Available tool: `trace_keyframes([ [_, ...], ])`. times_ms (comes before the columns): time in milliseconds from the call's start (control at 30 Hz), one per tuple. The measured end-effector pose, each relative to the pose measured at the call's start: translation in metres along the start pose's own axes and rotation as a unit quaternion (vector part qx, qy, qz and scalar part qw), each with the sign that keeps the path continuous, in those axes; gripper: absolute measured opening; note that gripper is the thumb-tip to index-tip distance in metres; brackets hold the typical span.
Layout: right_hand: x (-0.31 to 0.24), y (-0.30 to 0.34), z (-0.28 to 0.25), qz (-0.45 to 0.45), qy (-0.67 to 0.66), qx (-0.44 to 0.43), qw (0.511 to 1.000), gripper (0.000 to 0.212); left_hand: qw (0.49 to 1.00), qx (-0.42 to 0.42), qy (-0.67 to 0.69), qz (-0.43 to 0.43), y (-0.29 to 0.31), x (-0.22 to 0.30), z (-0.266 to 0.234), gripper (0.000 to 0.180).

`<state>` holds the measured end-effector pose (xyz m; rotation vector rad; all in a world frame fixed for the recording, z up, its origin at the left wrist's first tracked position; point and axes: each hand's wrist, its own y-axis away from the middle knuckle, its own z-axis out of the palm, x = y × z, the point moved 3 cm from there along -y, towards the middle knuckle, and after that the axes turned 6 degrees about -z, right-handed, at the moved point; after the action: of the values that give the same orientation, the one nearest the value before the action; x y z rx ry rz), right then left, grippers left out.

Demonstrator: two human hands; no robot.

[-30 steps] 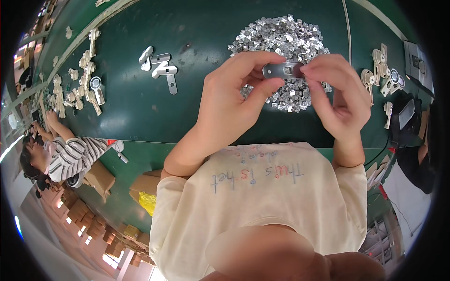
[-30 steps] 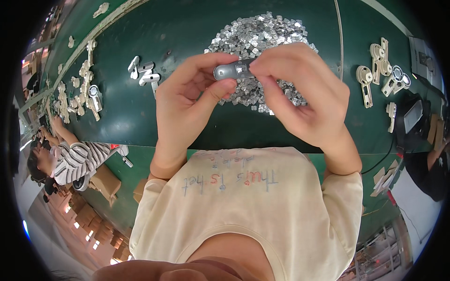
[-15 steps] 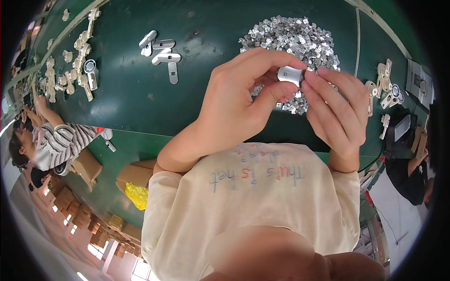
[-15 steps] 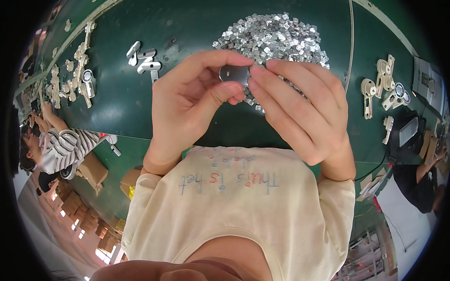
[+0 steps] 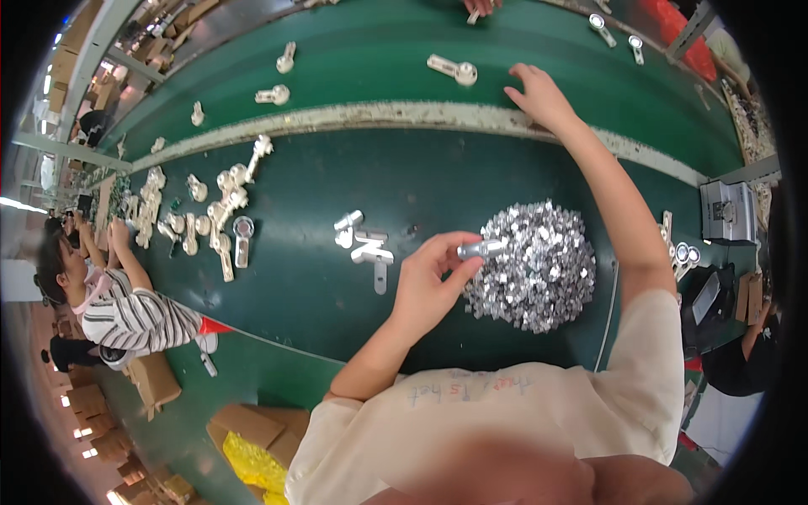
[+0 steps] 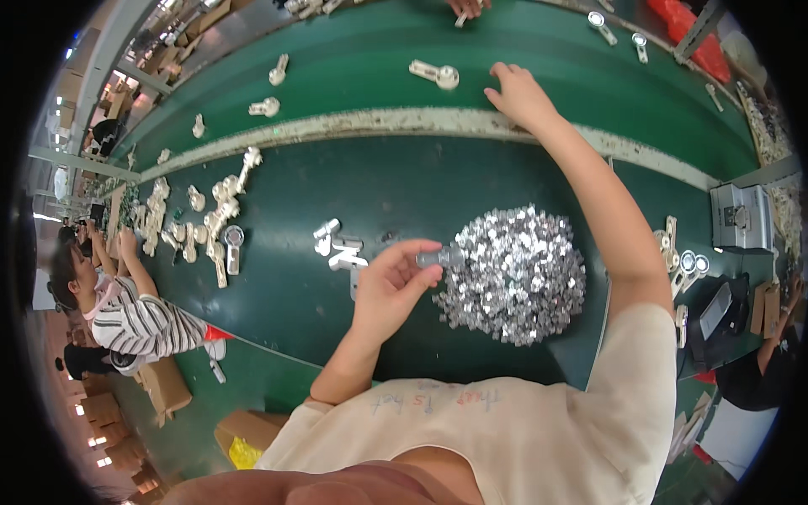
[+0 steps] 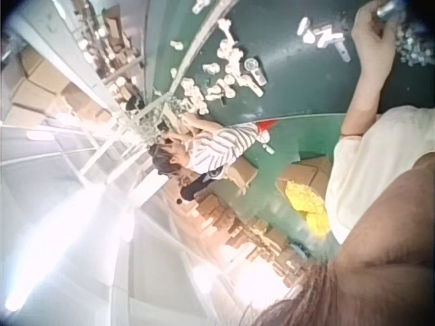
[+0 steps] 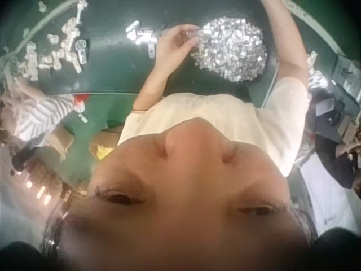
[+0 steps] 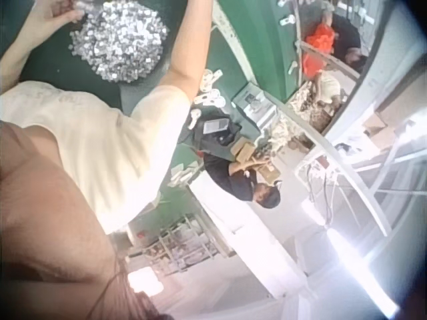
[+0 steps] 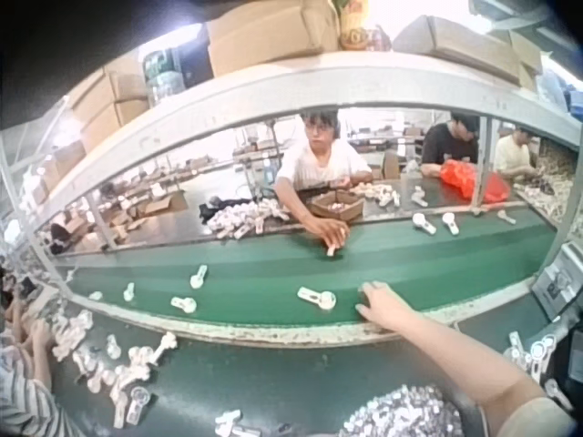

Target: Assembling small metal components into plastic housings on an industrial assembly line.

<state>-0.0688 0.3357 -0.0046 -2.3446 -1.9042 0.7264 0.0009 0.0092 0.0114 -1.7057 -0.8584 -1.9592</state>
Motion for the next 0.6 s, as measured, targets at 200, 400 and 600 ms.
trace_keyframes([
  [200, 0.081, -0.065, 0.027, 0.225, 0.098, 0.046, 0.968, 0.046, 0.997, 0.025, 0.055, -0.049, -0.003, -0.016, -0.004, 0.024],
  [400, 0.055, 0.085, -0.094, 0.133, 0.050, -0.060, 0.988, 0.049, 0.999, 0.017, 0.030, -0.022, -0.010, -0.003, -0.002, 0.026],
  [600, 0.029, 0.255, -0.168, 0.356, 0.039, -0.104, 0.928, 0.040, 0.999, -0.015, 0.011, -0.039, -0.007, -0.002, 0.014, 0.027],
])
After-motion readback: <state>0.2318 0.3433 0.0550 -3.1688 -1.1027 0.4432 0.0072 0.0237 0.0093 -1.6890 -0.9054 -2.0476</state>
